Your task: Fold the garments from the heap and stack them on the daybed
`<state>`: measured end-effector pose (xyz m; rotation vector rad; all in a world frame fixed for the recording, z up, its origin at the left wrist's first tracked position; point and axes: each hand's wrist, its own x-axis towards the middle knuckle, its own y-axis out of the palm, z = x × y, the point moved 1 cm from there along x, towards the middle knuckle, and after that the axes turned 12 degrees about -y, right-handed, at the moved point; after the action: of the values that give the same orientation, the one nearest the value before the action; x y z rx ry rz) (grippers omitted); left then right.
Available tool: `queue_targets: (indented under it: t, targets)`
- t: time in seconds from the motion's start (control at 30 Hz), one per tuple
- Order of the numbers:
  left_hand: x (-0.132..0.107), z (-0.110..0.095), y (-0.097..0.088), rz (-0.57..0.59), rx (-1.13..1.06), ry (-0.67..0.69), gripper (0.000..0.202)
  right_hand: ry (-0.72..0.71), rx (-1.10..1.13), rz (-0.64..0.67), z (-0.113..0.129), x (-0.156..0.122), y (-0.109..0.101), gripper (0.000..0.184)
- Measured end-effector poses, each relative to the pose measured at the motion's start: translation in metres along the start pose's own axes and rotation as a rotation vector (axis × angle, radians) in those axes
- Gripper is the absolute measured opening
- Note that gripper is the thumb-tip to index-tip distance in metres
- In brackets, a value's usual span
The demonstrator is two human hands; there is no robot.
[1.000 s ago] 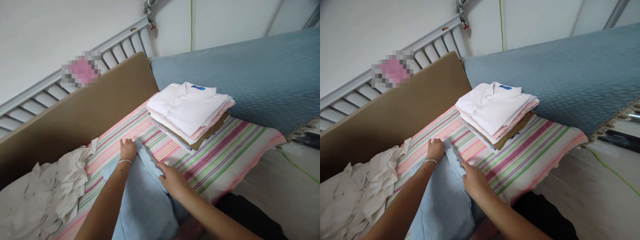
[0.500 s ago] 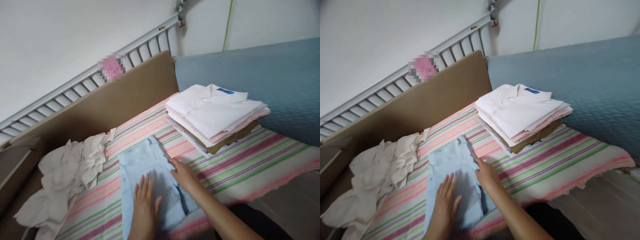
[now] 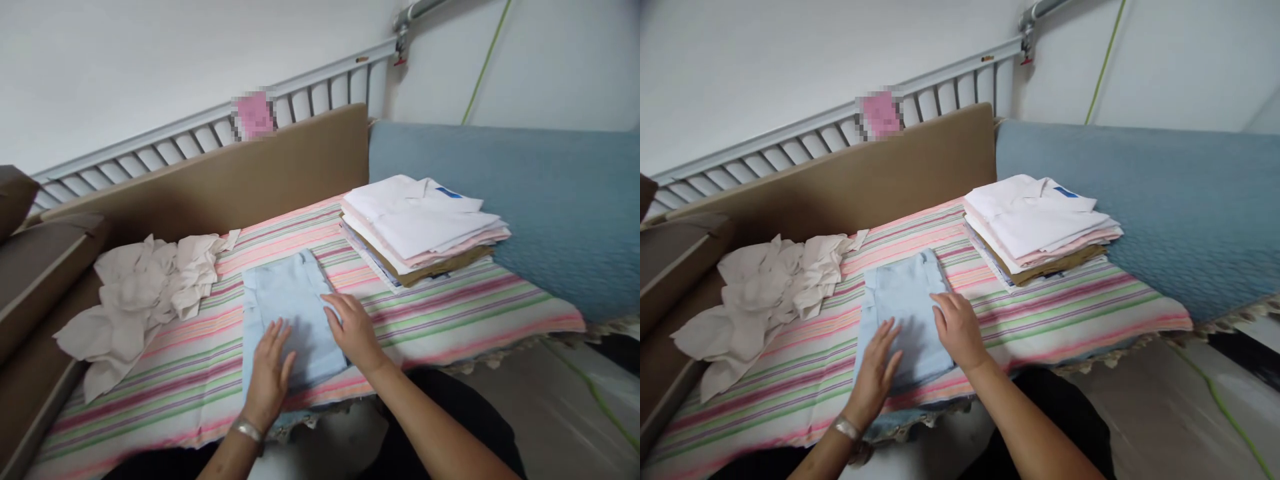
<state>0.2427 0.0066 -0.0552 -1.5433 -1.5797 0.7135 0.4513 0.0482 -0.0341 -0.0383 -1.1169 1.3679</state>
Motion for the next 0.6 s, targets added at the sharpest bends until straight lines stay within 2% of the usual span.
queue_targets:
  t: [0.07,0.13,0.2,0.23,0.3,0.37,0.47,0.6]
  targets:
    - [-0.004,0.028,-0.02,-0.16,-0.116,-0.172,0.043,-0.049,0.019,0.028,0.004,-0.008,0.006,0.032]
    - [-0.013,0.054,-0.032,-0.251,-0.313,-0.463,0.053,0.032,0.017,-0.001,-0.008,-0.012,0.012,0.037]
    - [-0.021,0.07,-0.035,-0.221,-0.551,-0.738,0.063,0.225,0.059,-0.039,-0.031,-0.011,0.015,0.048]
    - [-0.024,0.071,-0.033,-0.176,-0.648,-0.819,0.065,0.342,0.109,-0.028,-0.043,-0.01,0.015,0.053]
    - [-0.026,0.065,-0.028,-0.079,-0.773,-0.869,0.061,0.554,0.232,0.038,-0.065,-0.007,0.014,0.058]
    - [-0.024,0.053,-0.023,0.008,-0.862,-0.868,0.054,0.679,0.35,0.086,-0.077,-0.007,0.012,0.057]
    - [-0.017,0.044,-0.017,0.116,-0.992,-0.887,0.052,0.704,0.539,0.112,-0.075,-0.011,0.011,0.045]
    - [-0.012,0.054,-0.011,0.188,-1.064,-0.89,0.047,0.723,0.693,0.169,-0.06,-0.014,0.008,0.036]
